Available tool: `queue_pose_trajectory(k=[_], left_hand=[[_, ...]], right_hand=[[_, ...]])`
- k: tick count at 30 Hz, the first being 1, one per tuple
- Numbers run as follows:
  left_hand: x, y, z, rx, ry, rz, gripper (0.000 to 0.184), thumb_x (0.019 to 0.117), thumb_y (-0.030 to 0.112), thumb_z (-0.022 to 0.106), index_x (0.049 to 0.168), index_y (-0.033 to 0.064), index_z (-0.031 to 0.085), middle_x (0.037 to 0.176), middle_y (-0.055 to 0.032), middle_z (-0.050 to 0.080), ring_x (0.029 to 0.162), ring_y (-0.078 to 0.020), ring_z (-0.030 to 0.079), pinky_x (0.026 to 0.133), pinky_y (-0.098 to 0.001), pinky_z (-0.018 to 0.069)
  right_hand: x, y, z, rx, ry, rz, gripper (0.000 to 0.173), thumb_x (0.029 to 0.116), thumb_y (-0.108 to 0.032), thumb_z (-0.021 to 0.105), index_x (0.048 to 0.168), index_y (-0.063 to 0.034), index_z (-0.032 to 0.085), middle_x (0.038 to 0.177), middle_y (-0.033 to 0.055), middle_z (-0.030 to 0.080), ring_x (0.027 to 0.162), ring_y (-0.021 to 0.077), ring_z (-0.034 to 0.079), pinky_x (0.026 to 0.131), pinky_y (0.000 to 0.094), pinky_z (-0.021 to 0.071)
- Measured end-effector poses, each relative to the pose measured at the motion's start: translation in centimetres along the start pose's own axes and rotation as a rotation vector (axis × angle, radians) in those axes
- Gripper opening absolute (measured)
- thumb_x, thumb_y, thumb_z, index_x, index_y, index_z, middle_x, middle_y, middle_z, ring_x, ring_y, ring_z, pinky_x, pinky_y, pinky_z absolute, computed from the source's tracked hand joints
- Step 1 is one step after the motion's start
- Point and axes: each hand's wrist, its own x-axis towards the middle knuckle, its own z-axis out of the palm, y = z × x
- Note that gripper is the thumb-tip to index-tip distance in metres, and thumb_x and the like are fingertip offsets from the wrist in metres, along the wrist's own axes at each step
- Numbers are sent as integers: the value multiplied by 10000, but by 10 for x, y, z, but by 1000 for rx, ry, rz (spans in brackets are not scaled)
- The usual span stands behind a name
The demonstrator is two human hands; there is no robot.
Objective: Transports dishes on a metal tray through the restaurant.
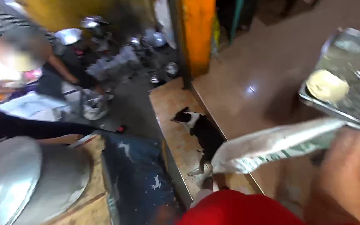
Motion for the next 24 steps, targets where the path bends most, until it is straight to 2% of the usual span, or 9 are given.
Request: queue_pose_trajectory(k=[3,5,7,10,13,15,18,21,24], left_hand=[[29,-10,-4,-3,-9,-3,391,1073,267,543,1334,-9,638,1240,-268,683,1156,-415,668,1025,-577,501],[40,-1,-16,83,-24,16,389,1074,276,539,1308,-13,652,1221,-259,693,1150,-407,671,1019,-576,502],[41,24,-34,146,-40,9,388,1079,270,526,1297,-26,653,1240,-267,683,1188,-415,648,1049,-579,471],[52,60,-51,81,1,-11,393,1073,265,535,1339,-10,625,1242,-271,676,1128,-418,677,993,-576,522],[60,127,-69,-14,39,36,433,1097,313,488,1371,-4,597,1243,-281,668,1104,-423,683,962,-581,536],[59,193,-81,-75,110,174,504,1100,396,462,1373,-7,591,1220,-292,671,1083,-435,684,954,-601,536],[18,344,-105,-261,144,498,561,1092,419,468,1442,-16,527,1305,-279,635,1122,-412,667,967,-587,532],[-45,505,-122,-380,144,854,546,1103,386,394,1456,-12,514,1371,-222,622,1200,-319,651,1015,-495,532],[-108,640,-133,-513,125,1030,551,1107,380,332,1434,-18,530,1384,-163,625,1204,-224,648,1014,-400,535]], right_hand=[[13,7,17,120,94,-67,440,1091,-261,226,1426,-18,374,1282,197,565,1177,282,612,928,537,564],[22,11,30,170,96,-110,378,1075,-226,261,1347,-11,411,1198,198,578,1106,282,629,897,538,567],[32,14,41,169,112,-143,343,1069,-200,279,1308,-4,428,1159,201,582,1079,285,634,878,541,570],[41,15,56,160,178,-125,347,1052,-209,323,1314,-10,432,1175,205,573,1082,300,628,874,553,566],[60,21,70,117,213,-98,326,1048,-212,361,1301,-27,453,1164,184,580,1068,285,634,854,535,571],[76,30,76,102,230,-74,316,1040,-214,380,1282,-32,472,1154,177,595,1058,283,642,848,533,576],[104,48,84,73,218,-42,246,1034,-166,404,1225,-39,496,1087,142,595,995,239,638,830,480,577],[135,67,91,40,157,28,224,1015,-142,398,1184,-43,508,1035,110,612,943,203,648,806,437,579],[170,76,108,59,140,186,274,1035,-159,390,1262,-45,493,1086,128,613,969,231,644,810,465,570]])
